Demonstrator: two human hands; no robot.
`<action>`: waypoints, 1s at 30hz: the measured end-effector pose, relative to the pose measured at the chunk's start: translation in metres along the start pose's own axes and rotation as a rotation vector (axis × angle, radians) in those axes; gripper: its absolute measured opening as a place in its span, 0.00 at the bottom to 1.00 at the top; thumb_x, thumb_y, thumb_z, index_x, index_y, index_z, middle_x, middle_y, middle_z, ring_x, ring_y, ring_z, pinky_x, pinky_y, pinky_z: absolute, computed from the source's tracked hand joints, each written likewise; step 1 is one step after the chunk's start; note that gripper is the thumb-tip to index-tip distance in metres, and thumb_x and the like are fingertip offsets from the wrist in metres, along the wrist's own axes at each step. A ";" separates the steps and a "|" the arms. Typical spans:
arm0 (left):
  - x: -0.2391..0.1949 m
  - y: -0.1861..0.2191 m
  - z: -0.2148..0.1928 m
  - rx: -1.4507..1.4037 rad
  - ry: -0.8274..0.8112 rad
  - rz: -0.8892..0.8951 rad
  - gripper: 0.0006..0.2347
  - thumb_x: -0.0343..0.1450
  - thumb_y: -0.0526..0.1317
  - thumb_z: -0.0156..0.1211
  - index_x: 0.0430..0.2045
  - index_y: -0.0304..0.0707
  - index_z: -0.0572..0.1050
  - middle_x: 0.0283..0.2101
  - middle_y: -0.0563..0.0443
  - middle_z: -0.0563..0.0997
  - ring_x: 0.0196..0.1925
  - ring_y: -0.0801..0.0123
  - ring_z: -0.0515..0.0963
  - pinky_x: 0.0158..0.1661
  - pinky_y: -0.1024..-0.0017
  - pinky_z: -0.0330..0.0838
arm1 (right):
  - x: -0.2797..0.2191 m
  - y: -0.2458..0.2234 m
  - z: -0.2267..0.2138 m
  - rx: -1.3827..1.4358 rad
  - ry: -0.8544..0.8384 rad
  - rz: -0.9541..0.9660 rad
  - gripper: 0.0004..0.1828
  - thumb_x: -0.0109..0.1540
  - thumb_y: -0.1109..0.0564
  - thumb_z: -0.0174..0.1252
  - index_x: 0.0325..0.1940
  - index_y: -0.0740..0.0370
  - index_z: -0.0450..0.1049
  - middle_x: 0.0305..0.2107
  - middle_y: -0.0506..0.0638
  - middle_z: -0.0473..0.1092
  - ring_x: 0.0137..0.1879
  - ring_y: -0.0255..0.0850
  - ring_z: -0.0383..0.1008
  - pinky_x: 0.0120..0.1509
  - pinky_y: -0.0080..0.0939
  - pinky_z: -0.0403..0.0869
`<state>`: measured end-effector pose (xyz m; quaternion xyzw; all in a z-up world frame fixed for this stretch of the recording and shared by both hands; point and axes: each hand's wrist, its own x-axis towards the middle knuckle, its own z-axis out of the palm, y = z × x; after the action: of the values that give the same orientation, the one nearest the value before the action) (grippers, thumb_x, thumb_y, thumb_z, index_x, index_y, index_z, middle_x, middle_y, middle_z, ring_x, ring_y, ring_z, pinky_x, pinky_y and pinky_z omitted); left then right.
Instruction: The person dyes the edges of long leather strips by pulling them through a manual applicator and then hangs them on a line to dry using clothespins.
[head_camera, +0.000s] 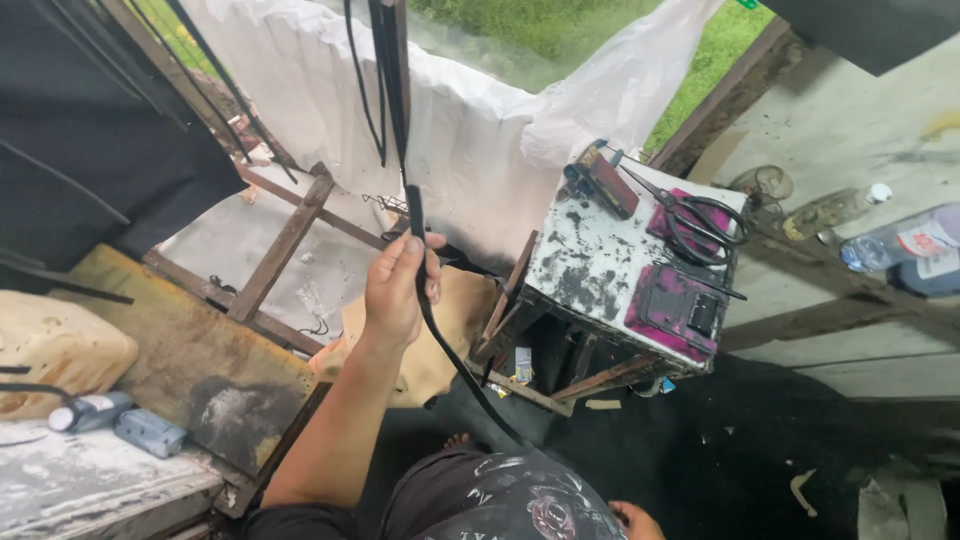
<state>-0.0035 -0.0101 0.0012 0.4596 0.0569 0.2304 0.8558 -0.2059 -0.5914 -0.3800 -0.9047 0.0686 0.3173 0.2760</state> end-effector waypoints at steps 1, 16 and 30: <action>-0.008 -0.003 0.007 0.010 -0.050 -0.036 0.14 0.79 0.40 0.51 0.43 0.23 0.77 0.19 0.47 0.73 0.13 0.75 0.70 0.14 0.79 0.69 | 0.020 -0.034 -0.012 -0.004 0.013 0.003 0.17 0.59 0.41 0.64 0.48 0.44 0.87 0.46 0.50 0.83 0.60 0.48 0.80 0.65 0.48 0.77; -0.093 -0.002 0.100 0.404 -0.967 -0.335 0.16 0.75 0.36 0.55 0.15 0.35 0.80 0.08 0.49 0.72 0.10 0.72 0.67 0.13 0.77 0.63 | -0.139 -0.426 -0.253 0.623 0.250 -0.855 0.16 0.64 0.49 0.61 0.34 0.65 0.82 0.24 0.50 0.73 0.32 0.36 0.72 0.41 0.38 0.73; -0.095 0.008 0.134 0.766 -1.000 -0.071 0.07 0.74 0.37 0.59 0.28 0.36 0.83 0.20 0.43 0.83 0.24 0.56 0.84 0.28 0.66 0.77 | -0.162 -0.458 -0.315 0.293 0.014 -0.992 0.10 0.65 0.60 0.57 0.40 0.68 0.81 0.25 0.58 0.75 0.34 0.49 0.76 0.42 0.48 0.75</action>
<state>-0.0486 -0.1506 0.0731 0.7833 -0.2564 -0.0775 0.5609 -0.0278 -0.3867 0.1321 -0.7825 -0.3229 0.1292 0.5166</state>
